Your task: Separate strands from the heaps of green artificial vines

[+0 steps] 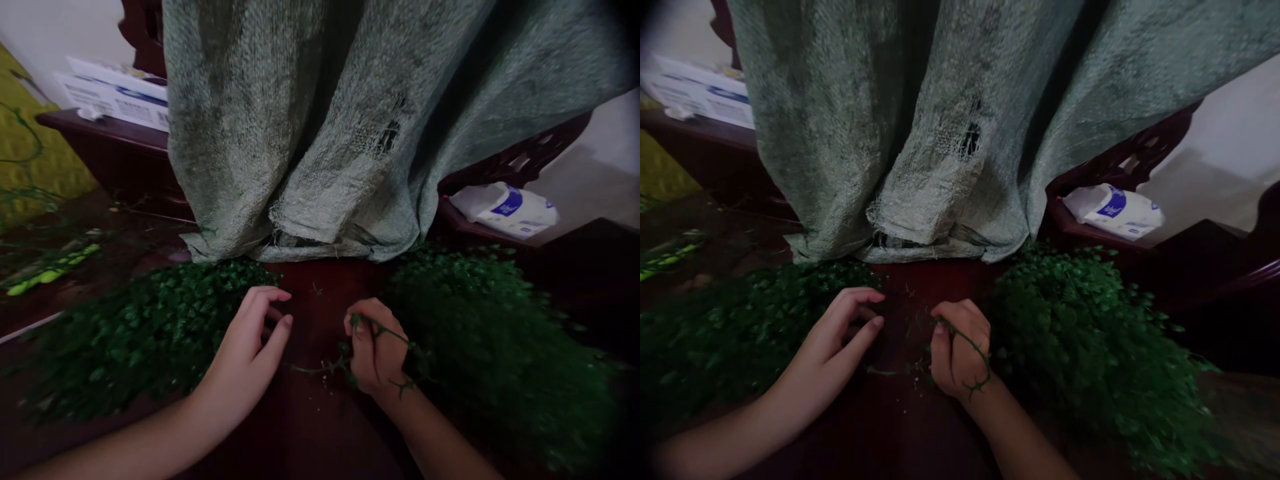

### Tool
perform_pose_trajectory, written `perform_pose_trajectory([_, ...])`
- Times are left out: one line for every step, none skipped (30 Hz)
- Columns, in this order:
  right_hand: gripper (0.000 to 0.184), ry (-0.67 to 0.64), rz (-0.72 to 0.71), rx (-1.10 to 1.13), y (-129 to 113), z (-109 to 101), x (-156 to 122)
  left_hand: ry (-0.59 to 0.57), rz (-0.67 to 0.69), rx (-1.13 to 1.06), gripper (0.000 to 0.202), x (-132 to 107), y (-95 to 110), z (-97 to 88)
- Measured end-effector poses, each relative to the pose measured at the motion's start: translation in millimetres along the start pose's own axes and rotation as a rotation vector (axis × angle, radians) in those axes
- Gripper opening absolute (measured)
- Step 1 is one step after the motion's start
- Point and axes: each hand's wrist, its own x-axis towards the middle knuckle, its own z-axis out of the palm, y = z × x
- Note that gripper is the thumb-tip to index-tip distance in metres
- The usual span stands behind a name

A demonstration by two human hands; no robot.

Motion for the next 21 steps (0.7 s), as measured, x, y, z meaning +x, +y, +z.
perform_pose_trajectory([0.014,0.001,0.003,-0.008,0.2,-0.1,0.3,-0.005,0.003,-0.003,0.017,-0.1,0.1,-0.2])
perform_pose_trajectory([0.014,0.004,-0.004,-0.014,0.5,-0.1,0.5,-0.005,0.012,-0.001,0.016,-0.3,0.5,-0.6])
perform_pose_trajectory([0.014,0.01,-0.011,-0.017,0.9,0.1,0.5,-0.004,0.025,0.008,0.016,-0.4,1.4,-1.3])
perform_pose_trajectory([0.015,0.015,-0.013,-0.018,1.3,0.4,0.4,-0.009,0.042,0.019,0.014,-0.5,2.7,-2.1])
perform_pose_trajectory([0.015,0.017,-0.005,-0.021,1.7,0.9,0.1,-0.025,0.063,0.028,0.013,-0.7,4.5,-3.1])
perform_pose_trajectory([0.016,0.017,0.01,-0.026,2.1,1.5,-0.2,-0.058,0.087,0.034,0.014,-1.0,6.6,-4.2])
perform_pose_trajectory([0.017,0.016,0.028,-0.033,2.4,2.2,-0.6,-0.114,0.111,0.036,0.018,-1.4,8.9,-5.1])
perform_pose_trajectory([0.017,0.013,0.044,-0.039,2.4,2.7,-0.8,-0.19,0.134,0.04,0.021,-2.0,11.3,-6.0])
perform_pose_trajectory([0.016,0.013,0.051,-0.046,2.0,3.1,-0.8,-0.276,0.157,0.05,0.022,-2.8,13.4,-6.5])
perform_pose_trajectory([0.016,0.013,0.048,-0.052,1.3,3.3,-0.5,-0.356,0.181,0.069,0.02,-3.7,15.3,-6.9])
perform_pose_trajectory([0.016,0.013,0.039,-0.058,0.2,3.2,0.1,-0.425,0.208,0.097,0.017,-4.7,16.8,-7.0])
perform_pose_trajectory([0.017,0.008,0.028,-0.066,-1.3,2.9,1.0,-0.472,0.232,0.129,0.014,-5.7,17.8,-6.9])
perform_pose_trajectory([0.017,0.0,0.015,-0.075,-2.9,2.4,2.1,-0.495,0.247,0.157,0.013,-6.6,18.3,-6.7])
perform_pose_trajectory([0.017,-0.011,0.001,-0.085,-4.6,1.8,3.3,-0.498,0.252,0.175,0.016,-7.3,18.3,-6.4])
perform_pose_trajectory([0.017,-0.023,-0.015,-0.094,-6.3,1.3,4.6,-0.487,0.249,0.182,0.02,-7.9,18.0,-6.1])
perform_pose_trajectory([0.017,-0.037,-0.032,-0.103,-7.7,0.9,5.7,-0.471,0.241,0.183,0.024,-8.2,17.3,-5.8])
perform_pose_trajectory([0.016,-0.054,-0.046,-0.114,-9.0,0.7,6.7,-0.457,0.237,0.181,0.028,-8.4,16.5,-5.7])
perform_pose_trajectory([0.016,-0.071,-0.059,-0.125,-10.0,0.8,7.5,-0.447,0.245,0.178,0.031,-8.5,15.7,-5.5])
perform_pose_trajectory([0.015,-0.088,-0.066,-0.136,-10.7,1.1,7.9,-0.445,0.269,0.176,0.033,-8.6,14.8,-5.4])
perform_pose_trajectory([0.016,-0.113,-0.065,-0.147,-11.2,1.7,8.1,-0.447,0.305,0.175,0.033,-8.6,14.0,-5.3])
perform_pose_trajectory([0.016,-0.145,-0.058,-0.152,-11.5,2.5,8.1,-0.45,0.344,0.173,0.032,-8.8,13.3,-5.1])
